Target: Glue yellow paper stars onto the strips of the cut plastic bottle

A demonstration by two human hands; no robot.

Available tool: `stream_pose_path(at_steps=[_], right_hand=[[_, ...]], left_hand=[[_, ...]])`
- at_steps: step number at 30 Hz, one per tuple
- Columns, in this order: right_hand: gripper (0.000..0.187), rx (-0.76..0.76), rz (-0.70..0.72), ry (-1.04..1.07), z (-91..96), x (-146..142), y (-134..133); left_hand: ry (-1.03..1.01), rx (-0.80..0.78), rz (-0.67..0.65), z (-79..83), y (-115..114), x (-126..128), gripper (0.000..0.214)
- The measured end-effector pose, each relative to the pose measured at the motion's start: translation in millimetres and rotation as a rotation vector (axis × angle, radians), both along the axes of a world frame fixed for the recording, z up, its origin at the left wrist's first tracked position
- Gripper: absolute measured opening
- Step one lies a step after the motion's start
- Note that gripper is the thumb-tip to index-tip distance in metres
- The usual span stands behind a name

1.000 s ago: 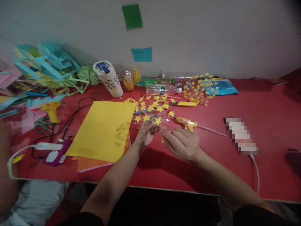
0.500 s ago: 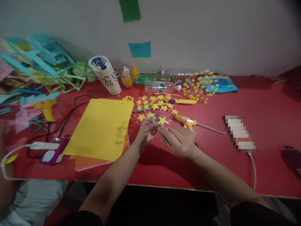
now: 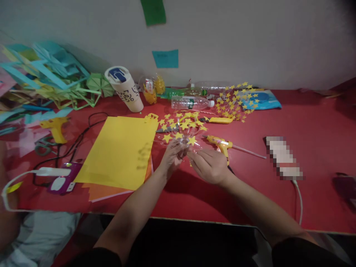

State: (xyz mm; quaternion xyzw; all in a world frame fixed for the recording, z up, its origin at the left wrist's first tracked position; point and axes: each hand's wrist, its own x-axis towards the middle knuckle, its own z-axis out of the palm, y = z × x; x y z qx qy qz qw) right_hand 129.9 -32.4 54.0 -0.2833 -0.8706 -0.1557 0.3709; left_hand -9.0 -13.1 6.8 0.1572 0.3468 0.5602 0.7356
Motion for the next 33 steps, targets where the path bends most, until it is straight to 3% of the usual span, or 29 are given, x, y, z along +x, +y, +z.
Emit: stream_pose_path(at_steps=[7,14,21,30,33], right_hand=[[0.014,0.027,-0.039,0.047,5.5,1,-1],[0.008,0.053,-0.014,0.050,3.4,1,-2],[0.006,0.089,0.072,0.091,8.2,4,-5],[0.008,0.016,0.072,0.211,24.9,20,1],[0.007,-0.023,0.134,0.148,28.8,27,6]], left_hand=[[0.001,0.036,-0.062,-4.9,1,0,0.038],[-0.012,-0.049,-0.048,-14.1,3,-4,0.031],[-0.021,-0.002,-0.052,-7.5,2,-6,0.031],[-0.004,-0.063,-0.006,-7.0,3,-8,0.036],[-0.022,-0.037,-0.005,-9.0,6,-10,0.031]])
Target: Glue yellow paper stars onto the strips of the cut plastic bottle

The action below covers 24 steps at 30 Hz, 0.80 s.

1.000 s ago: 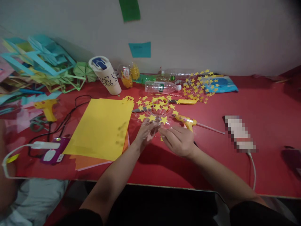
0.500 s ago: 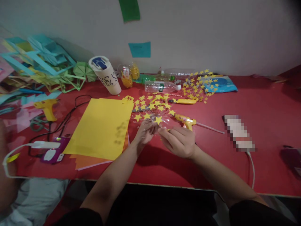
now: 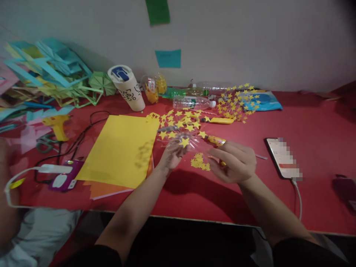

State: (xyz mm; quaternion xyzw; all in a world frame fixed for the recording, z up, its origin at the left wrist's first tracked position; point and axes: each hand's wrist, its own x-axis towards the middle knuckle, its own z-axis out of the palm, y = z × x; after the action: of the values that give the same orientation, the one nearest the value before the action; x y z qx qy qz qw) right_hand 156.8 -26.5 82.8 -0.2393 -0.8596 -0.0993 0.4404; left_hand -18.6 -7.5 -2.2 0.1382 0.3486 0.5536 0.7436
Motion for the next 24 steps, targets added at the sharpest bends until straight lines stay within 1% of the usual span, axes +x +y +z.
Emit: stream_pose_path(at_steps=[2,4,8,10,12,15,17,24], right_hand=[[0.008,-0.067,0.046,-0.141,1.9,1.9,2.0],[0.013,-0.122,0.058,-0.270,2.4,0.8,2.6],[0.020,-0.129,0.003,-0.390,-0.6,-4.5,1.1],[0.022,-0.125,-0.008,-0.398,-1.7,-5.2,0.3],[0.020,-0.130,0.000,-0.375,-1.5,-4.0,-0.3],[0.016,-0.167,0.009,-0.337,0.9,-1.1,-0.5],[0.017,-0.190,0.010,-0.327,2.6,0.1,-0.5],[0.016,-0.143,-0.032,-0.284,6.3,-1.6,-2.3]], left_hand=[[-0.005,0.023,-0.001,0.0,1.8,-1.8,0.029],[-0.003,0.052,-0.001,0.6,3.4,-3.5,0.027],[-0.017,0.102,0.000,1.0,5.4,-5.6,0.030],[-0.019,0.096,-0.004,0.5,5.9,-5.7,0.032],[-0.021,0.090,-0.002,0.0,6.1,-5.4,0.032],[-0.018,0.085,0.012,-0.4,5.7,-4.9,0.034],[-0.015,0.081,0.024,-0.9,5.0,-4.9,0.033],[-0.027,0.083,0.004,-0.6,3.5,-5.4,0.040]])
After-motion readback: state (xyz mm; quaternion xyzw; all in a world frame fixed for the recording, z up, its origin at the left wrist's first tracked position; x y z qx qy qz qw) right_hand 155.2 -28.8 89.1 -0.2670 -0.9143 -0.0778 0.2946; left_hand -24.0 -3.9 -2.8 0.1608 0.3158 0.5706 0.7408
